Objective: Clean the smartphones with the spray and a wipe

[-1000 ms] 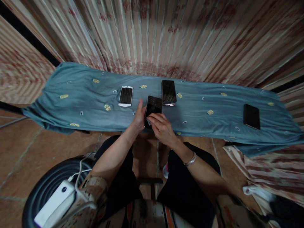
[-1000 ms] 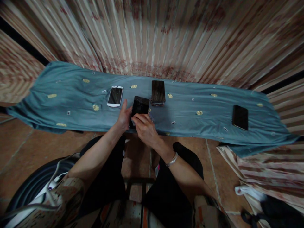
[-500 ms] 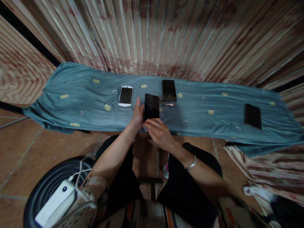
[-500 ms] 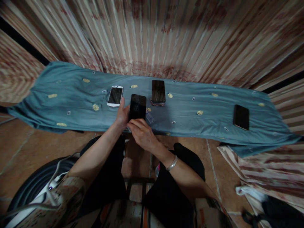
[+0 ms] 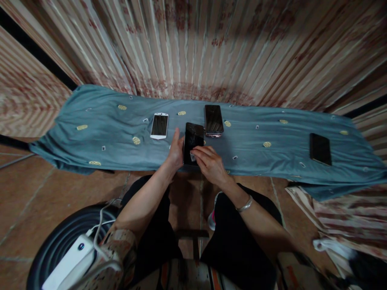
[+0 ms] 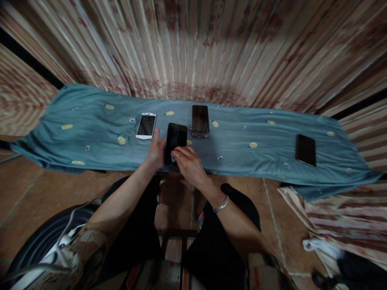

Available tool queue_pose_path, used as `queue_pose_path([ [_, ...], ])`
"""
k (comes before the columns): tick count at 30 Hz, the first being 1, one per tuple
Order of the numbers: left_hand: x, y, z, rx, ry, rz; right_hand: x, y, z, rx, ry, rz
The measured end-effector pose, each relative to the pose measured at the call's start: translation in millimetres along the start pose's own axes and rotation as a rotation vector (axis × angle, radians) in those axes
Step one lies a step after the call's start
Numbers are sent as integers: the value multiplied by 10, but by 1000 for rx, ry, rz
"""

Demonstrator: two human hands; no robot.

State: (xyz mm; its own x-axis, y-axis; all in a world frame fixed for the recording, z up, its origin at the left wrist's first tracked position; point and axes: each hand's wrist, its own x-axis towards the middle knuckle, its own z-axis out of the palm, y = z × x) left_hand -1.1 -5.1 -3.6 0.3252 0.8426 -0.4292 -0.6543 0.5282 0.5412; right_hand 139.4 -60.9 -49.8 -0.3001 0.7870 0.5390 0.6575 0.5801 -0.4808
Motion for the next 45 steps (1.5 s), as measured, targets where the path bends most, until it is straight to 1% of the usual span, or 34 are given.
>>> queue_pose_path([
  [4, -6, -31, -17, 3, 14, -34, 51, 92, -10, -45, 33, 26],
  [8, 6, -78, -53, 21, -13, -62, 93, 169, -17, -64, 66, 37],
  [12, -8, -100, -47, 77, -27, -101, 123, 203, -25, -58, 58, 65],
  [17, -46, -71, -2, 112, -10, -102, 113, 94, 22, -44, 39, 24],
  [21, -56, -67, 35, 97, 45, -82, 85, -27, 82, -29, 12, -42],
  [24, -43, -97, 43, 83, 79, -73, 94, -38, 90, -46, 17, -41],
  [27, -29, -149, 28, 76, 72, -92, 128, 16, 65, -59, 15, -3],
  [31, -31, -224, -2, 75, 19, -126, 190, 129, 17, -81, 30, 58],
  [36, -55, -284, -10, 71, -33, -131, 283, 272, -18, -99, 49, 126],
  [42, -77, -299, 10, 73, -67, -170, 351, 393, -6, -103, 150, 92],
  [45, -83, -296, 14, 78, -75, -167, 362, 434, 0, -102, 175, 85],
])
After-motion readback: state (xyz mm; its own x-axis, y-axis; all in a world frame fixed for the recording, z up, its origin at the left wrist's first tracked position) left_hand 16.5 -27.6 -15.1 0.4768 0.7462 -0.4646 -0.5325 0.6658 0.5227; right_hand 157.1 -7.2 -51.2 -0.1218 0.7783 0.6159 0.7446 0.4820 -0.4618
